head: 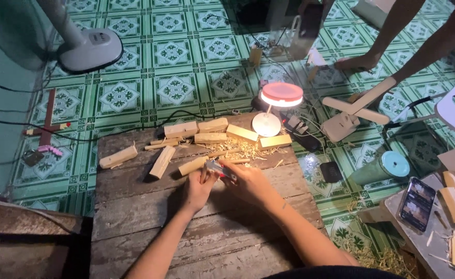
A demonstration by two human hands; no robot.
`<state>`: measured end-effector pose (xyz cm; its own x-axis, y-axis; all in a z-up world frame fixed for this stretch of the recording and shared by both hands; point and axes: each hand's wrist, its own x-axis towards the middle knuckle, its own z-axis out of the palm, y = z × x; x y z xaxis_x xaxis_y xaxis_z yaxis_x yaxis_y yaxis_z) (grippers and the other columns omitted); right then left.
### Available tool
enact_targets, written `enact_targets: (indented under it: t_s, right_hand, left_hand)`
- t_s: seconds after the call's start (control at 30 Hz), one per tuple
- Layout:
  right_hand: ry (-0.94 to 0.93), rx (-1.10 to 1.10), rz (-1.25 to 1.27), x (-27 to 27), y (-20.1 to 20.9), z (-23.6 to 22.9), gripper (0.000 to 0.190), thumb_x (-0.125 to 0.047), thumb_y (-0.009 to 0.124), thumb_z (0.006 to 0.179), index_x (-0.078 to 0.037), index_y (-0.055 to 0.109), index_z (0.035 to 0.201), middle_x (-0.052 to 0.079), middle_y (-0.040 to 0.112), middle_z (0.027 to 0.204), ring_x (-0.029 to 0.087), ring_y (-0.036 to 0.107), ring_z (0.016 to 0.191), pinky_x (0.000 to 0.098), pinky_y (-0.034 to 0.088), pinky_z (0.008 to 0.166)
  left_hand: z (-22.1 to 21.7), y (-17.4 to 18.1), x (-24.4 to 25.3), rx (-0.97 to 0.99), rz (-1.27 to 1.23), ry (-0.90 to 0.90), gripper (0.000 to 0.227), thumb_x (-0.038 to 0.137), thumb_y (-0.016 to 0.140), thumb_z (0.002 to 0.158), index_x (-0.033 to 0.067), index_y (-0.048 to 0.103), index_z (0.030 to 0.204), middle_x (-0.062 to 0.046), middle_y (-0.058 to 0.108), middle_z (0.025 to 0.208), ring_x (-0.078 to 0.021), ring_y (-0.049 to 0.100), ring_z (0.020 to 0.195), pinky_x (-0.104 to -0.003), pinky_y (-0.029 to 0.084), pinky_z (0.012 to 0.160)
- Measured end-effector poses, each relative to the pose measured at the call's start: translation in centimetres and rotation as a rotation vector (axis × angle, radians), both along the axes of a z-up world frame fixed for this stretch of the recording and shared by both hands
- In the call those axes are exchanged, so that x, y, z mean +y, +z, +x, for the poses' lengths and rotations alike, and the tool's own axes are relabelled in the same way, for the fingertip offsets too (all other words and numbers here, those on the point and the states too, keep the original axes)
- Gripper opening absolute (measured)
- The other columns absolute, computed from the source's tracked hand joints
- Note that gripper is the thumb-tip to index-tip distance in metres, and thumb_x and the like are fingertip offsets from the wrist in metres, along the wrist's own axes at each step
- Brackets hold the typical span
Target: The person carves a small wooden block by holding it in one hand and cutting it with pliers in the other hand, repositioning the block as needed.
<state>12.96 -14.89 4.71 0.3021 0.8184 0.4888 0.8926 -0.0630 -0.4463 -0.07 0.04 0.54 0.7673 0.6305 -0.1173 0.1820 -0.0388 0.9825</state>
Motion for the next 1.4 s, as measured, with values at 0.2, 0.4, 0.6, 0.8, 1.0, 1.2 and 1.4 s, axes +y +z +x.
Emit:
enact_targets:
  t_s: [0.2,0.4,0.6,0.8,1.0,1.2,1.4]
  right_hand:
    - [0.014,-0.009,-0.002,0.3,-0.5,0.3,0.054,-0.023,0.079,0.081,-0.023,0.066,0.134,0.014,0.074,0.08,0.037,0.075,0.07,0.0481,0.059,0.058]
    - [0.028,-0.002,-0.044,0.2,0.4,0.0,0.05,-0.023,0.078,0.083,-0.02,0.066,0.131,0.015,0.072,0.075,0.038,0.074,0.065,0.049,0.058,0.057]
    - [0.008,0.011,-0.057,0.3,-0.2,0.1,0.049,-0.023,0.076,0.083,-0.023,0.066,0.131,0.012,0.071,0.071,0.034,0.074,0.062,0.0472,0.058,0.056]
    - [-0.033,-0.022,-0.079,0.1,1.7,-0.9,0.051,-0.026,0.075,0.084,-0.025,0.064,0.135,0.012,0.07,0.068,0.035,0.073,0.06,0.0487,0.058,0.055]
    - [-0.095,-0.078,-0.095,0.2,0.7,-0.7,0.053,-0.03,0.075,0.084,-0.029,0.063,0.136,0.009,0.068,0.067,0.033,0.072,0.059,0.0471,0.058,0.054]
    - [-0.12,-0.004,-0.082,0.2,0.4,-0.8,0.053,-0.024,0.072,0.085,-0.023,0.062,0.137,0.012,0.068,0.068,0.034,0.073,0.06,0.0484,0.057,0.052]
    - [-0.087,-0.002,-0.046,0.1,0.2,-0.4,0.056,-0.023,0.077,0.081,-0.027,0.064,0.135,0.011,0.069,0.068,0.033,0.073,0.06,0.0481,0.057,0.053]
  left_hand:
    - [-0.2,0.2,0.8,-0.025,-0.024,-0.056,0.025,0.021,0.077,0.089,0.011,0.058,0.075,-0.003,0.056,0.052,-0.0119,0.056,0.044,-0.022,0.047,0.051]
    - [0.2,0.6,0.7,-0.052,-0.031,-0.056,0.019,0.017,0.077,0.088,0.0055,0.064,0.082,-0.006,0.062,0.056,-0.0128,0.061,0.049,-0.023,0.048,0.053]
    - [-0.6,2.5,-0.3,-0.039,0.036,0.007,0.023,0.018,0.08,0.089,0.0038,0.062,0.09,-0.006,0.059,0.064,-0.0104,0.062,0.065,-0.028,0.056,0.07]
    - [0.5,1.2,-0.4,0.032,0.099,0.118,0.028,0.018,0.085,0.085,0.0083,0.059,0.078,-0.006,0.061,0.059,-0.0129,0.061,0.058,-0.026,0.054,0.064]
    - [0.8,0.8,-0.2,0.08,0.167,0.155,0.033,0.033,0.088,0.082,0.0125,0.062,0.073,-0.001,0.062,0.057,-0.0147,0.063,0.056,-0.026,0.052,0.06]
    - [0.8,-1.9,0.2,0.151,0.134,0.14,0.044,0.046,0.081,0.086,0.0132,0.061,0.066,-0.005,0.061,0.052,-0.0213,0.064,0.054,-0.029,0.05,0.058]
    - [0.9,-1.3,0.7,0.132,0.094,0.046,0.04,0.046,0.082,0.085,0.0131,0.06,0.085,-0.003,0.062,0.061,-0.0173,0.064,0.065,-0.031,0.052,0.069]
